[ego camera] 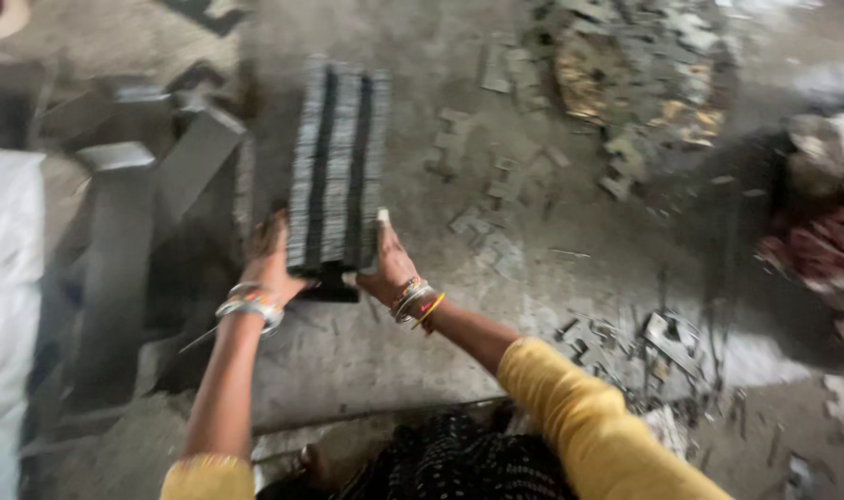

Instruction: The person sits on the floor and repeatedly picks up small metal brackets from a scattered pile, aligns them, and stacks them into neat columns. The person occasionally uses a metal rod to sweep and gather loose pieces before continuing to stack them.

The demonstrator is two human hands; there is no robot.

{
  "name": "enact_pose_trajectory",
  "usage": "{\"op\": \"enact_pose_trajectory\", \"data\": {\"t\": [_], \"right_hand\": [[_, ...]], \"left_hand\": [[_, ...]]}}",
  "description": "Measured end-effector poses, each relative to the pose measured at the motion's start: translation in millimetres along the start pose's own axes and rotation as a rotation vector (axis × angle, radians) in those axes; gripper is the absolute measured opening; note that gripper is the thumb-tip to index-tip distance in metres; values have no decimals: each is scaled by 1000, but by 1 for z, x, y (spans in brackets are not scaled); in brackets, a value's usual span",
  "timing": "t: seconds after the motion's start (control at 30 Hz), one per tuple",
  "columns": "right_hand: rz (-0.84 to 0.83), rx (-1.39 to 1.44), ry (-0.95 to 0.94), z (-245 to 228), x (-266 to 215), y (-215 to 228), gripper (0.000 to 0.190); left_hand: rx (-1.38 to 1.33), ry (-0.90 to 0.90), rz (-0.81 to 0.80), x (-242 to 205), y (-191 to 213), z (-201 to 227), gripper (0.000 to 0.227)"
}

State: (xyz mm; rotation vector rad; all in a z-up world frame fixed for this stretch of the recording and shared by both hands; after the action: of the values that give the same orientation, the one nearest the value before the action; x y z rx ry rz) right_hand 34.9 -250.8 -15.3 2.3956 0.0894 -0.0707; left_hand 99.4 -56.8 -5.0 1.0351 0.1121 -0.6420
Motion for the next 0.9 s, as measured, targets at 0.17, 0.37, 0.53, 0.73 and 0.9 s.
{"op": "enact_pose_trajectory", "data": {"t": [0.17, 0.37, 0.53, 0.73, 0.9], "right_hand": [[-396, -473, 155, 56, -41, 79, 92], [-394, -523, -635, 229, -198, 269, 63], [201, -623, -914, 318, -354, 383, 64], [457, -411, -1317, 402, -490, 382, 75], [562, -178, -1350, 418, -503, 374, 53]], "left_hand": [[358, -81, 257, -25, 54, 52, 117], [536, -953, 256, -85, 5, 158, 25], [499, -722, 122, -62, -36, 137, 33], [646, -846, 109, -55, -60, 136, 13], [603, -842, 128, -55, -62, 136, 16]]}}
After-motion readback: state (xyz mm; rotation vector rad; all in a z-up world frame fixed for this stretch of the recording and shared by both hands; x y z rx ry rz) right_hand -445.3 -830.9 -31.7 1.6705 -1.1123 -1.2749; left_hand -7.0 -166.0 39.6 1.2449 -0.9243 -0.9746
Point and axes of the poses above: each hand's wrist, its own x-axis towards the middle knuckle, its own y-axis out of the back of the hand, z = x × y, the point moved 10 cm from there along x, towards the middle knuckle, and after that the axes turned 7 degrees about -z, right-handed, at the moved point
